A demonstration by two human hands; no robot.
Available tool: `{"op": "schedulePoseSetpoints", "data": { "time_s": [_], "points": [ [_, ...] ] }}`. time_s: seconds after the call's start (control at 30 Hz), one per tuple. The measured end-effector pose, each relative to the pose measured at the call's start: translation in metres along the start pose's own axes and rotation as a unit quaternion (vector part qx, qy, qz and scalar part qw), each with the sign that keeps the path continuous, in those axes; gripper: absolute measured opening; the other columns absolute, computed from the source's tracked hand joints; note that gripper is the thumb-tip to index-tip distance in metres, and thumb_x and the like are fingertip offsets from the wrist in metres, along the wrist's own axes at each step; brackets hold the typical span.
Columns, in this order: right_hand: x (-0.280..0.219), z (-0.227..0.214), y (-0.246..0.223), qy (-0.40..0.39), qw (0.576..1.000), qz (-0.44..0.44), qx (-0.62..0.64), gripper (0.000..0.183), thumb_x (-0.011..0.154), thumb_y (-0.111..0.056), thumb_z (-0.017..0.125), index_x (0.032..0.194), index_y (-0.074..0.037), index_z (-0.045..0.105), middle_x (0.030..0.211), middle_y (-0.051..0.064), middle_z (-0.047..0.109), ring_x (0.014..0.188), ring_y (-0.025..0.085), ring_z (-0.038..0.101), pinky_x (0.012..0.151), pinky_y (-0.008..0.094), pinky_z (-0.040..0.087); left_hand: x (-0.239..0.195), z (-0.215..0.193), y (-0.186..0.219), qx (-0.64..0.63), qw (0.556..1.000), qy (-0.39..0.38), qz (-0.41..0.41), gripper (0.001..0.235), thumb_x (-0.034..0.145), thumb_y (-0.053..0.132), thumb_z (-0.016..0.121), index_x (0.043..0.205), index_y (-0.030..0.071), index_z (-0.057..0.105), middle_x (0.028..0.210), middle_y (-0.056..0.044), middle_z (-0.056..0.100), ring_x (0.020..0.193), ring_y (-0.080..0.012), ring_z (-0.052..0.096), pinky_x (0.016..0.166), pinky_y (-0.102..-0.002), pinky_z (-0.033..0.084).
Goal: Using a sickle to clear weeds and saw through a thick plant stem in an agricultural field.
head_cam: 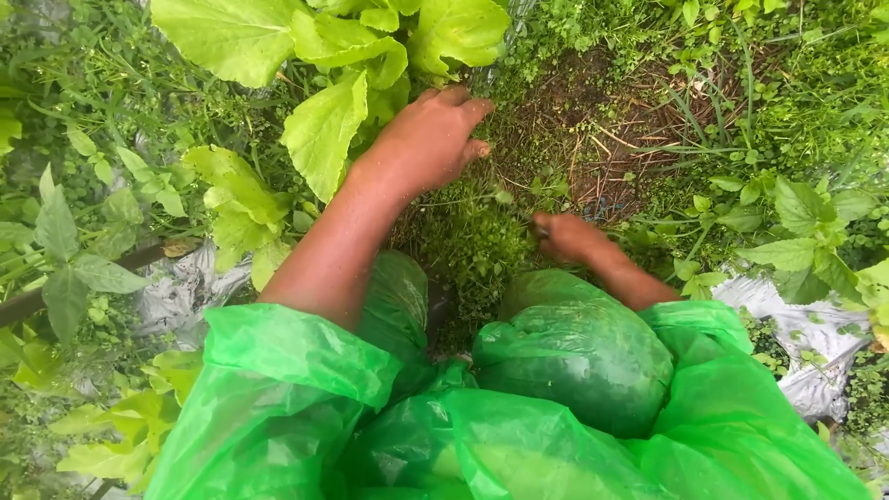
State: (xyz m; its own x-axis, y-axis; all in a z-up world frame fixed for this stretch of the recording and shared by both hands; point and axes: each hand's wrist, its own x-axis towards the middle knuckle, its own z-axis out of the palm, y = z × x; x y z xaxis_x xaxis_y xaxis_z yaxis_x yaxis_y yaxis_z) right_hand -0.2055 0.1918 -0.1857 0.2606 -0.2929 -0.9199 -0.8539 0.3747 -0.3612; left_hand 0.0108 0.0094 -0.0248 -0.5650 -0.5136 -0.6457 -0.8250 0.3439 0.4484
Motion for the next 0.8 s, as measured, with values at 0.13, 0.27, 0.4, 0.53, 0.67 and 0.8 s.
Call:
{"op": "schedulePoseSetpoints", "data": {
  "time_s": [0.13,0.27,0.4,0.53,0.67,0.8],
  "points": [
    [-0.018,-0.044,0.000,0.121,0.962,0.087,0.228,0.035,0.103,-0.007,0.056,0.135,-0.020,0.055,0.112,0.008,0.059,0.083,0.020,0.056,0.073,0.033,0.051,-0.001,-0.003,0.008,-0.009,0.999,-0.029,-0.027,0.060,0.100,0.030,0.059,0.155,0.015,0.039,0.161,-0.022,0.027,0.146,-0.0485,0.024,0.119,-0.062,0.018],
    [-0.030,-0.037,-0.038,0.195,0.892,0.087,0.398,0.033,0.105,0.002,0.046,0.134,-0.013,0.049,0.093,0.003,0.053,0.061,0.012,0.046,0.047,0.022,0.042,-0.003,-0.003,0.008,-0.007,1.000,-0.016,-0.018,0.061,0.099,0.030,0.060,0.154,0.013,0.039,0.160,-0.024,0.029,0.144,-0.0511,0.025,0.117,-0.064,0.022],
    [-0.008,0.010,-0.014,-0.050,0.997,0.056,0.011,0.033,0.114,-0.031,0.034,0.125,-0.025,0.064,0.099,0.002,0.070,0.085,0.018,0.067,0.076,0.032,0.058,-0.006,0.001,0.002,-0.007,1.000,-0.006,-0.010,0.060,0.101,0.029,0.059,0.155,0.012,0.039,0.159,-0.024,0.031,0.144,-0.0508,0.026,0.117,-0.063,0.024],
    [-0.021,-0.019,-0.004,-0.004,0.994,0.070,0.084,0.024,0.104,-0.009,0.057,0.125,-0.019,0.061,0.100,0.006,0.065,0.070,0.016,0.060,0.062,0.025,0.053,-0.005,-0.001,0.001,0.001,1.000,-0.013,-0.015,0.061,0.100,0.033,0.059,0.154,0.013,0.040,0.159,-0.025,0.031,0.143,-0.0511,0.027,0.116,-0.063,0.025],
    [-0.008,-0.031,-0.004,0.224,0.865,0.097,0.437,0.033,0.103,-0.003,0.052,0.133,-0.016,0.052,0.116,0.007,0.056,0.088,0.019,0.053,0.076,0.034,0.045,-0.003,0.002,0.007,0.008,1.000,-0.015,-0.004,0.062,0.101,0.033,0.060,0.155,0.012,0.038,0.159,-0.026,0.030,0.144,-0.0518,0.027,0.116,-0.063,0.026],
    [-0.041,-0.012,-0.073,0.067,0.874,0.029,0.481,0.049,0.107,-0.014,0.030,0.155,-0.016,0.043,0.158,0.016,0.049,0.045,0.005,0.032,0.038,0.019,0.029,-0.006,0.000,0.008,0.002,1.000,-0.018,-0.018,0.061,0.101,0.031,0.059,0.156,0.014,0.037,0.161,-0.023,0.028,0.146,-0.0504,0.023,0.118,-0.063,0.022]
  ]
}}
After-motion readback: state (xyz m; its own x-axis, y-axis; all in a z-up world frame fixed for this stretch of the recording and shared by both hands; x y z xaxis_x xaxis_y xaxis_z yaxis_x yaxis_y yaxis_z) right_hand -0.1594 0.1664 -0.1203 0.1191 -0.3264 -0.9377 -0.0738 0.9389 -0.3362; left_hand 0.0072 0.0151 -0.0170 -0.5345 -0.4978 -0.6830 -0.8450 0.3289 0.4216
